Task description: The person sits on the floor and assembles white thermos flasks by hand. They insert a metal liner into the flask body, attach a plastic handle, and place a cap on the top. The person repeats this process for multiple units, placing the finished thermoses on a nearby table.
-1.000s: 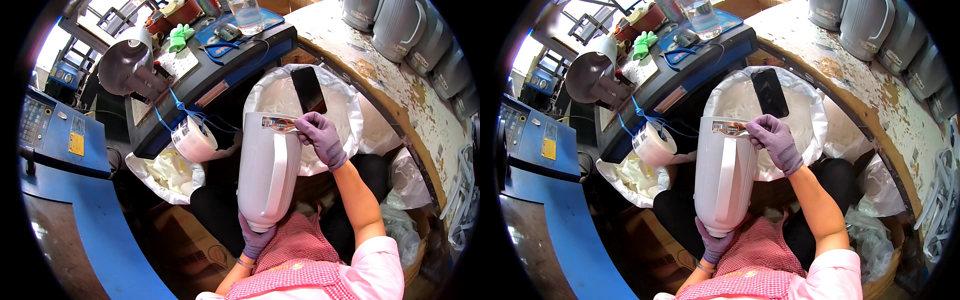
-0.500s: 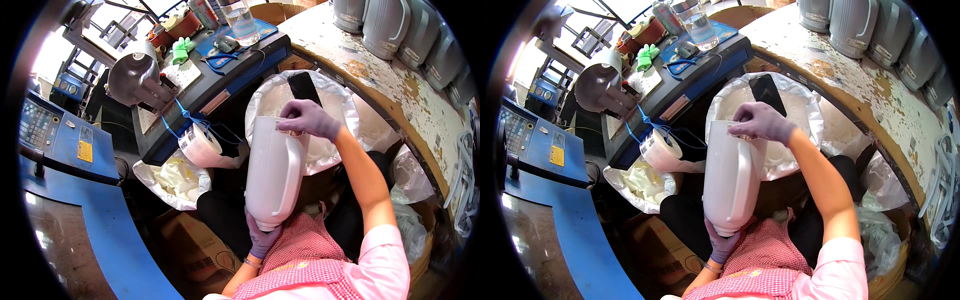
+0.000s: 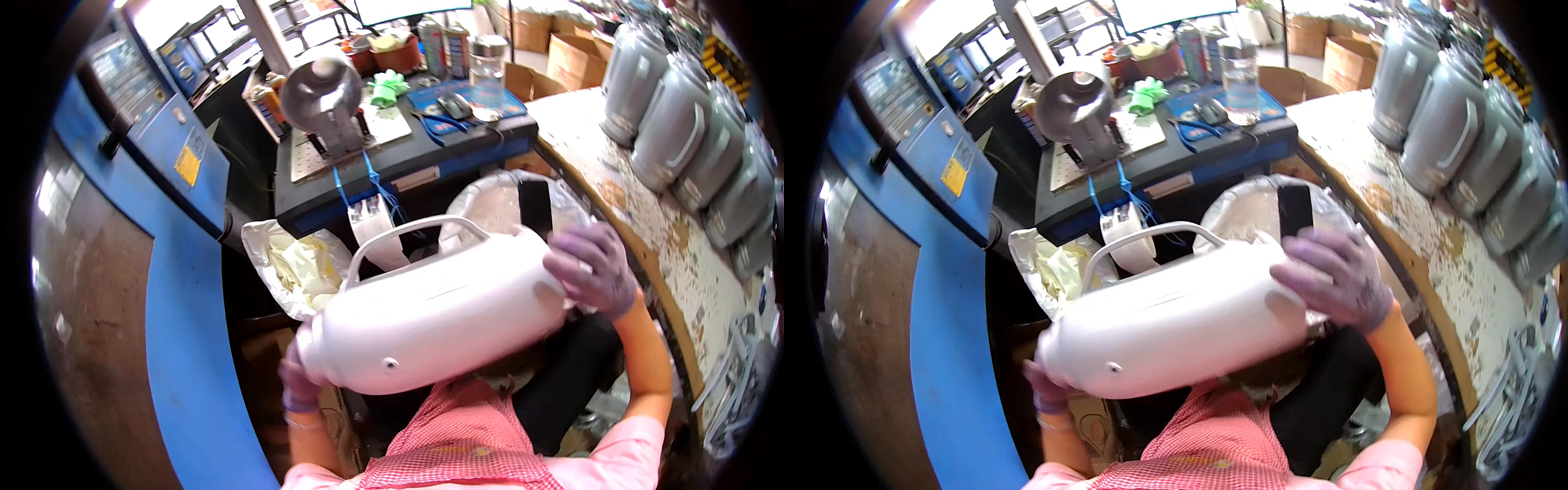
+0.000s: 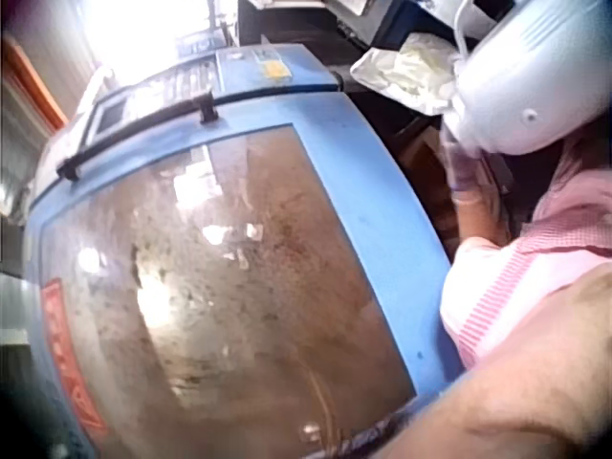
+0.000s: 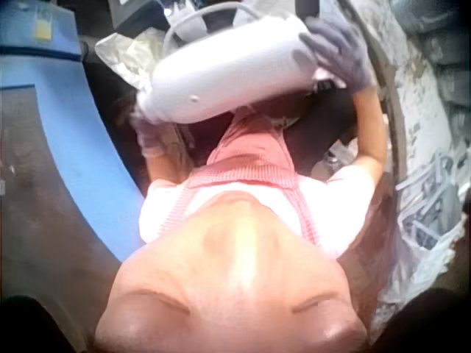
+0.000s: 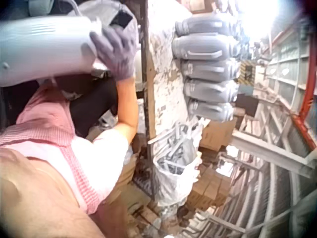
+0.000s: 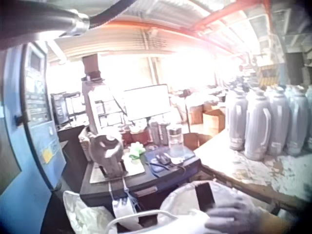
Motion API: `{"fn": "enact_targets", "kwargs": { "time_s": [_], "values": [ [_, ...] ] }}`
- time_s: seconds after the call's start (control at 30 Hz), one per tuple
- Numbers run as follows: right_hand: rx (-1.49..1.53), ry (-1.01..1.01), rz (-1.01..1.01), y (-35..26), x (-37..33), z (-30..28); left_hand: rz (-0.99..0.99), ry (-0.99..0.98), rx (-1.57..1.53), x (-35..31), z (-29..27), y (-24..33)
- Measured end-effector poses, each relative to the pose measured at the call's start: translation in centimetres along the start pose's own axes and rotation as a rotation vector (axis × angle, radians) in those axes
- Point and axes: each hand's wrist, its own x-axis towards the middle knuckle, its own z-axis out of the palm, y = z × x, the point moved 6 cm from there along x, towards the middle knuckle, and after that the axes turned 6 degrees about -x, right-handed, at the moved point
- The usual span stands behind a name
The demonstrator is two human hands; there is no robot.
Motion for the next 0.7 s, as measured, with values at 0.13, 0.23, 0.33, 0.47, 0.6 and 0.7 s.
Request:
{"fn": "enact_targets", "kwargs": {
  "time_s": [0.13,0.23,0.33,0.47,0.6,0.7],
  "values": [
    [0.353,-0.002,0.196,0.5,0.1,0.5,0.144,-0.128,-0.183,8.2,-1.2,3.7],
    [0.430,-0.036,0.485,3.8,-0.1,1.5,0.266,-0.089,0.064,20.6,3.7,8.1],
    [0.261,0.082,0.709,6.6,-1.3,5.1,0.666,0.271,0.775,33.6,-2.0,10.8],
    [0.915,0.277,1.239,11.4,4.0,9.3,0.148,0.187,0.698,41.8,-1.3,10.9],
    [1.050,0.271,1.096,13.9,13.8,14.2,0.530,0.385,0.792,44.1,-4.2,15.9],
    [1.033,0.269,1.065,16.5,18.7,18.7,0.491,0.348,0.163,37.6,0.6,16.1]
  ]
}}
